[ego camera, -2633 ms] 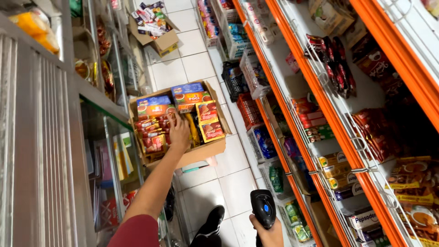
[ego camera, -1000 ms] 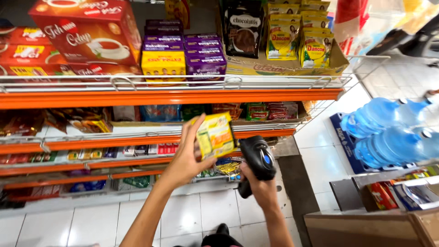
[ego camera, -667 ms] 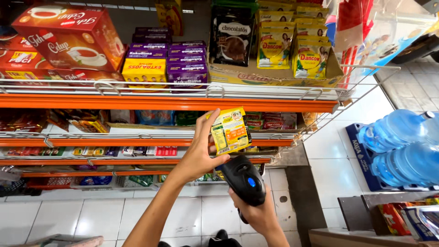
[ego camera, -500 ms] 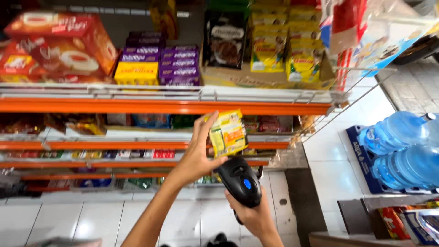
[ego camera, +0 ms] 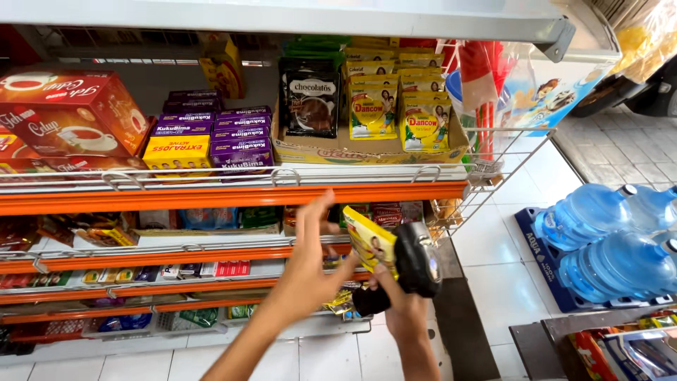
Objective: The person restocks store shelves by taking various packaged food and drink items from a cardboard box, scanning each item's barcode with a handheld scanner, and placing them onto the shelves.
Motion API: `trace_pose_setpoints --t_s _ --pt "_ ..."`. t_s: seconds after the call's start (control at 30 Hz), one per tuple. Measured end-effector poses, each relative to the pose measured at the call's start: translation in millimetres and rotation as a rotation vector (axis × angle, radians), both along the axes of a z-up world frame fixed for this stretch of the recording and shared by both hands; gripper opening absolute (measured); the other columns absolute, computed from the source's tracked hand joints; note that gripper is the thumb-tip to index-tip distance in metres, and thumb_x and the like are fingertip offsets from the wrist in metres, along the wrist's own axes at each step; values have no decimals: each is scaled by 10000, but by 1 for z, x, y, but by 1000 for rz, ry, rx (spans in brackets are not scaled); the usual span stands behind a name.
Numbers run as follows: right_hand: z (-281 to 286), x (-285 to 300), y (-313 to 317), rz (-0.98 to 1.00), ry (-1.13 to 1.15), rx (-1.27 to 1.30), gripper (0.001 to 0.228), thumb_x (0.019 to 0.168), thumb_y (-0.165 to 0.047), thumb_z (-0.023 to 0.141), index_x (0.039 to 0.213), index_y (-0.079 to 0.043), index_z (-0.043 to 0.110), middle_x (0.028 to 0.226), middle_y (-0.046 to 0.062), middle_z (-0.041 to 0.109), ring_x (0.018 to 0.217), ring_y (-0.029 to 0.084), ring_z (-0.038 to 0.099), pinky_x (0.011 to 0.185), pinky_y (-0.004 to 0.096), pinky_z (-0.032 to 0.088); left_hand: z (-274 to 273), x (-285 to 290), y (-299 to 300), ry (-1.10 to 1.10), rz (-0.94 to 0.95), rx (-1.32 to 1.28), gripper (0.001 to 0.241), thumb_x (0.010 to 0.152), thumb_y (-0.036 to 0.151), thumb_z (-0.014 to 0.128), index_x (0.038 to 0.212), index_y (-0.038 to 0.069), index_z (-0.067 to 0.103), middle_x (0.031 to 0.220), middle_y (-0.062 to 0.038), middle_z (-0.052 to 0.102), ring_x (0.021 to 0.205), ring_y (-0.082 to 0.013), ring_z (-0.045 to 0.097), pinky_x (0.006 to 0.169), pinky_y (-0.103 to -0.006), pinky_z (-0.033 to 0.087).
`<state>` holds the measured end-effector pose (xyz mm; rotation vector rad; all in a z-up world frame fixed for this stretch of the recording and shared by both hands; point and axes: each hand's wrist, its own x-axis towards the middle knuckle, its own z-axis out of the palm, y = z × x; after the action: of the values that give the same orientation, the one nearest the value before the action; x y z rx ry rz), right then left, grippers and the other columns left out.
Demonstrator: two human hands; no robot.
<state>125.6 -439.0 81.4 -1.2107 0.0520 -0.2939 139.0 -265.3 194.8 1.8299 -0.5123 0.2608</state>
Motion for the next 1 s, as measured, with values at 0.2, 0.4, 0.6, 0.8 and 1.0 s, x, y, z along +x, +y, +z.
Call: trace_pose_setpoints --t_s 0.2,0.4,0.6,0.8,1.0 --pt "20 19 -19 171 -14 444 354 883 21 652 1230 -11 589 1040 115 626 746 175 595 654 343 501 29 67 -11 341 -85 -51 432 878 181 767 1264 61 613 858 -67 627 682 -134 555 597 -329 481" --pt "8 20 -29 85 -82 370 178 860 63 657 1006 -6 579 1153 231 679 695 180 573 659 356 519 56 175 -23 -258 145 -6 284 947 100 705 1196 38 582 931 -107 719 784 -174 660 692 -303 525" --pt "-19 13 -27 147 73 466 180 853 61 676 984 -9 574 1136 215 662 705 177 584 664 349 514 33 274 -61 205 164 425 408 954 94 571 1331 96 414 1073 -189 668 872 -304 722 778 -400 597" --pt "-38 14 -26 135 176 357 206 815 67 672 973 -23 576 1128 216 687 661 190 589 600 353 492 52 240 -74 31 216 733 753 823 147 761 1468 170 374 1521 -233 224 970 -380 669 736 -335 606" --pt "-37 13 -13 183 265 322 212 823 68 663 998 -23 584 1090 208 682 677 191 605 630 354 502 52 235 -77 24 158 959 953 738 43 811 1552 183 335 1680 -249 2 926 -320 693 677 -316 609"
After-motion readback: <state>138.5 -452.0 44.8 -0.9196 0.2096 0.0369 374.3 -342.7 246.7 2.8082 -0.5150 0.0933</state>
